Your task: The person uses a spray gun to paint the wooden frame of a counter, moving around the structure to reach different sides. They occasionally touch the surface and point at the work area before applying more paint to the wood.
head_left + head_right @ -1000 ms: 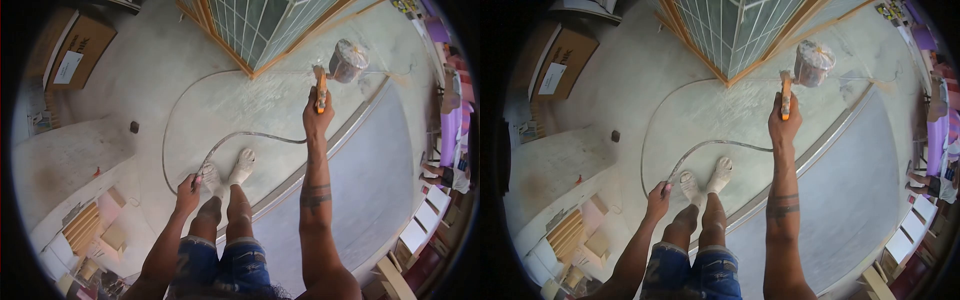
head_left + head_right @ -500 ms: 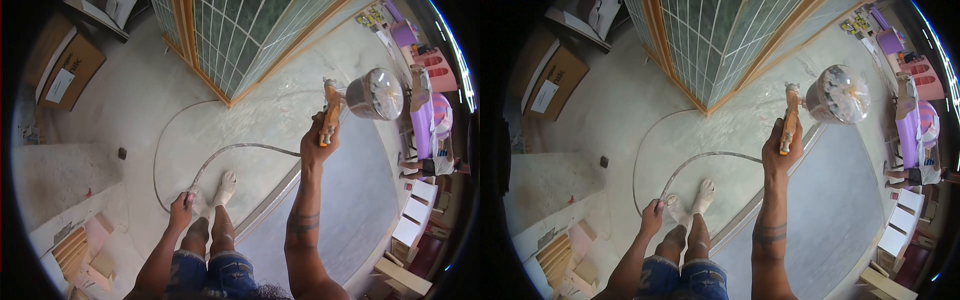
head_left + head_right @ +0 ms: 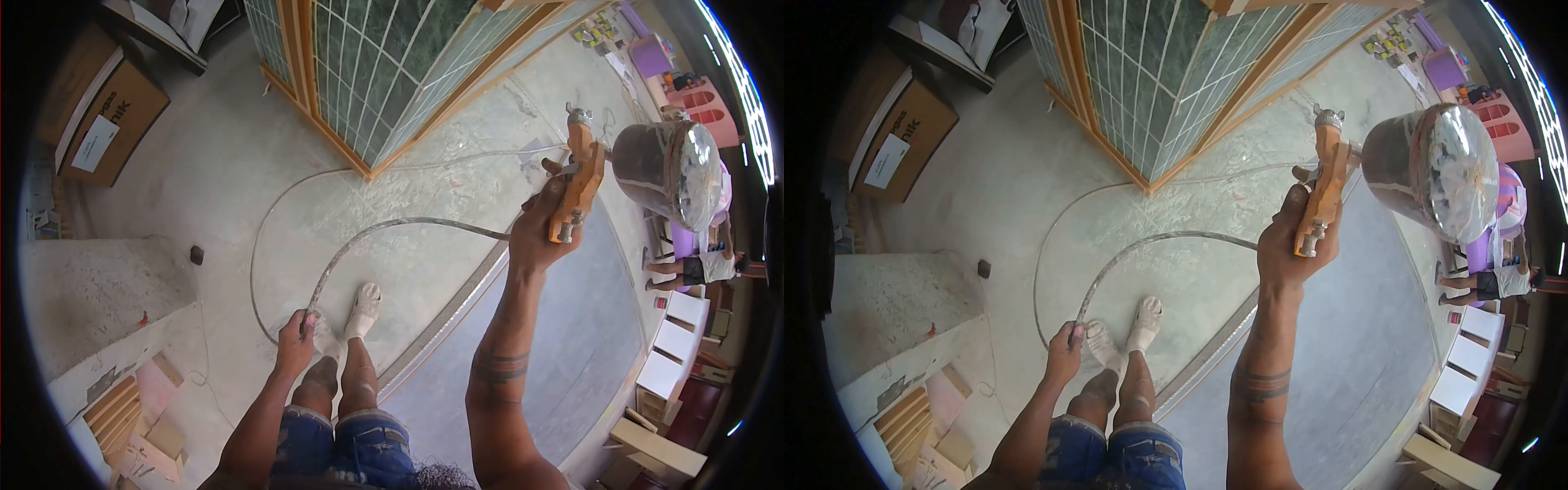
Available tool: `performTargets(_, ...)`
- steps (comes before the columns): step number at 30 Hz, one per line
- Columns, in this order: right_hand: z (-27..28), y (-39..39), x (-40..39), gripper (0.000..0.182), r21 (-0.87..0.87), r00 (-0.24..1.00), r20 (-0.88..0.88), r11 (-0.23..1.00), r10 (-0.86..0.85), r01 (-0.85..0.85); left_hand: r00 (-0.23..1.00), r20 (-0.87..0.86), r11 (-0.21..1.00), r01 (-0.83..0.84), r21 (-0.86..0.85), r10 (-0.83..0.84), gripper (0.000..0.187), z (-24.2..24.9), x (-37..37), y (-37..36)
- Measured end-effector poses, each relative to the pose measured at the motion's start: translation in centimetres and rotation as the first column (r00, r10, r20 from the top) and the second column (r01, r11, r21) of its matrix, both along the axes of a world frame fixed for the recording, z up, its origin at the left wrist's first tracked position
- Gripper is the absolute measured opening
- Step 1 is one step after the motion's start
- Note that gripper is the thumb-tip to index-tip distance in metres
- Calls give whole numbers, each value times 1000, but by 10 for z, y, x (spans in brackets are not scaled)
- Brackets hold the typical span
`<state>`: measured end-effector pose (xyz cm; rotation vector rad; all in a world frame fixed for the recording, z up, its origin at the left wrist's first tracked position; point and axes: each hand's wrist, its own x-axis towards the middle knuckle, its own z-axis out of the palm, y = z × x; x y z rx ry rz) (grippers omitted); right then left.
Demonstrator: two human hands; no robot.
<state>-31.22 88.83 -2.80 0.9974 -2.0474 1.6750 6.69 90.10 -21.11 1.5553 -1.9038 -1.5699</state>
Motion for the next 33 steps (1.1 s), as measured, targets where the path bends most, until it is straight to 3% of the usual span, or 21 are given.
performTargets(9,-34,-15,-24,20,80,991,-135,996,-17,28,998,70,997,-7,82,1,28,1,-1,0)
performTargets(14,-89,-12,-30,25,281,998,40,959,-57,43,998,57,1000,-16,11,15,28,-18,2,5)
performTargets(22,-193,-10,-40,24,395,951,303,916,-56,-72,985,175,996,-25,91,9,30,-32,3,10)
performTargets(30,-279,-11,-52,28,535,886,458,819,-75,-207,959,285,993,-29,116,-6,29,-40,-5,16)
performTargets(33,-301,-6,-58,31,564,880,460,805,-119,-186,946,324,995,-9,98,-23,28,-41,-10,13)
